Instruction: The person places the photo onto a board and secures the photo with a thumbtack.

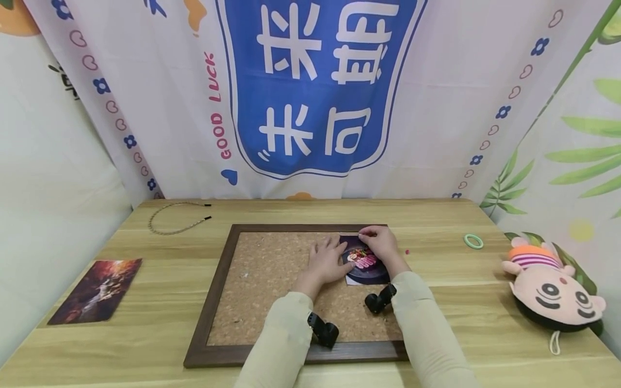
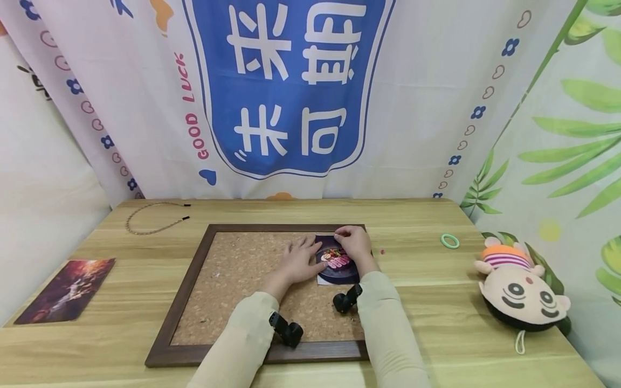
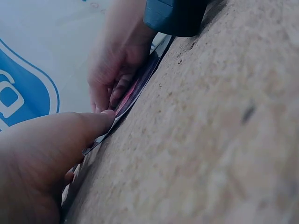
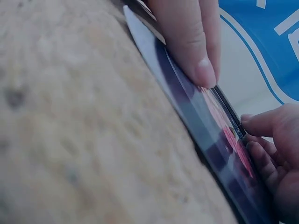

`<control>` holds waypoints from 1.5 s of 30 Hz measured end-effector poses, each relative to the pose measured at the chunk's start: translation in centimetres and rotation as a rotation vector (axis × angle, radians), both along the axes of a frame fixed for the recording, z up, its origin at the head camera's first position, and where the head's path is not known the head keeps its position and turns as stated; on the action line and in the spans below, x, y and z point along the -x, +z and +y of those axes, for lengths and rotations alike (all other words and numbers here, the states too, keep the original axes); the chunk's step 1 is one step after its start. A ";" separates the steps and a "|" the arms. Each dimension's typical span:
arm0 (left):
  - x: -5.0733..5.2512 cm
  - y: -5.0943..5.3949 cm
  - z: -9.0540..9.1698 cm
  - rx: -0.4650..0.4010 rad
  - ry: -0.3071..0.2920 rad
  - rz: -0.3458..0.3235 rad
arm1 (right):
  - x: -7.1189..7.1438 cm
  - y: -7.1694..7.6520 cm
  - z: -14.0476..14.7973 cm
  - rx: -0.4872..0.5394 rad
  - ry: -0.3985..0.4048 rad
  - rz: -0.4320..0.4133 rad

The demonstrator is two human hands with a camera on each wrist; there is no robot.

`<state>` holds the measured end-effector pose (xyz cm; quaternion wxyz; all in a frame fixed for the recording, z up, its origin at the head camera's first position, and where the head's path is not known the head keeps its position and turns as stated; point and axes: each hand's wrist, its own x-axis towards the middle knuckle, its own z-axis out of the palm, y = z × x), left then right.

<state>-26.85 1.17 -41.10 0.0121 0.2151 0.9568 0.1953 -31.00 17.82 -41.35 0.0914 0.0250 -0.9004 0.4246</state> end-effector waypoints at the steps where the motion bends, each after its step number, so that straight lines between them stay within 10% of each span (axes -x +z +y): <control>1: 0.0 0.0 0.0 -0.001 -0.004 -0.003 | 0.0 0.0 0.0 -0.009 -0.001 0.003; 45: -0.1 -0.2 0.1 0.022 -0.005 -0.017 | -0.1 -0.3 -0.4 -0.135 -0.025 0.045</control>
